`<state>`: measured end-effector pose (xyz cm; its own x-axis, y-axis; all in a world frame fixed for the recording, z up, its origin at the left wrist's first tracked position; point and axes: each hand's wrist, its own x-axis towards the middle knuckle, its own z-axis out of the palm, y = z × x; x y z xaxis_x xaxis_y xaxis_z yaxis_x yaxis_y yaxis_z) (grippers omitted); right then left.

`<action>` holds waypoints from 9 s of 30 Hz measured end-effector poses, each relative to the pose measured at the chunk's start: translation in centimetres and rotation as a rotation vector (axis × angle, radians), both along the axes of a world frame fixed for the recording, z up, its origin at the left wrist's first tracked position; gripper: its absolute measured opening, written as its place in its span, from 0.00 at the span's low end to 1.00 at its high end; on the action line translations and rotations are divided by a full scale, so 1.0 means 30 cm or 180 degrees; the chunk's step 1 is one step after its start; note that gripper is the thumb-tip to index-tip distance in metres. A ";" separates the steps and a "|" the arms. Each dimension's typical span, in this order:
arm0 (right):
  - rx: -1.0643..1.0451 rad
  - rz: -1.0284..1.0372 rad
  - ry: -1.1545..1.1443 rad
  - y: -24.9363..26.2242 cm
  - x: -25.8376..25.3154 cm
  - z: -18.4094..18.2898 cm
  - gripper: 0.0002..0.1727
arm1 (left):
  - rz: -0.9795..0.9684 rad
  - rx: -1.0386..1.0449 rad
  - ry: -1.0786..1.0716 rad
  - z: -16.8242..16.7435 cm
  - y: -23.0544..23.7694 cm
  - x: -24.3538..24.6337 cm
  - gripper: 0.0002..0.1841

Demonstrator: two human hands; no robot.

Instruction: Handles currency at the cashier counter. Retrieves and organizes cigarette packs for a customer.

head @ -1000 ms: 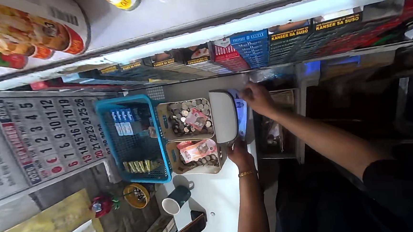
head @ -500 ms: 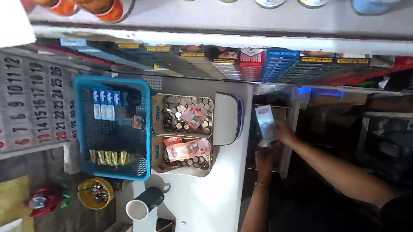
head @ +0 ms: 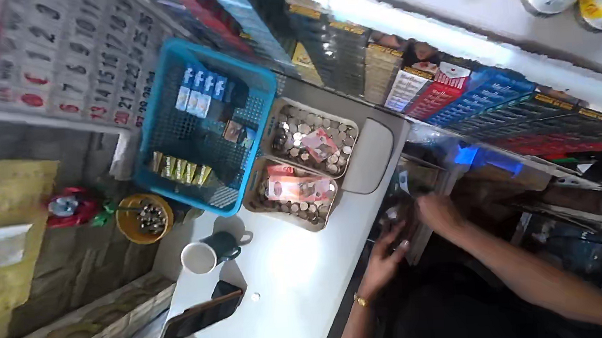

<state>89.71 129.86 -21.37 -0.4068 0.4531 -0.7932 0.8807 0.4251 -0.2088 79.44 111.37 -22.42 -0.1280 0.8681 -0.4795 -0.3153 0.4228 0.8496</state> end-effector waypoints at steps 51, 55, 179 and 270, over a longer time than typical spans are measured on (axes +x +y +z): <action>0.0404 -0.1066 -0.0064 0.054 0.040 -0.472 0.30 | 0.0136 -0.0465 0.0850 -0.115 -0.169 -0.198 0.22; 0.0847 -0.1539 0.0641 0.052 0.061 -0.263 0.26 | 0.0597 -0.0411 0.0867 -0.051 -0.281 -0.293 0.23; 0.0788 0.0788 0.1814 0.162 -0.337 0.401 0.75 | 0.1385 -0.0674 0.1765 0.189 0.014 -0.332 0.46; -0.0566 -0.0351 0.3387 0.223 -0.181 0.237 0.44 | 0.0217 0.0579 0.0798 0.491 0.922 -0.954 0.30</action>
<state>84.29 136.55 -14.27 -0.8891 0.4428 -0.1155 0.2430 0.2429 -0.9391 50.81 139.02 -7.67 -0.2835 0.9221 -0.2634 -0.1089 0.2420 0.9642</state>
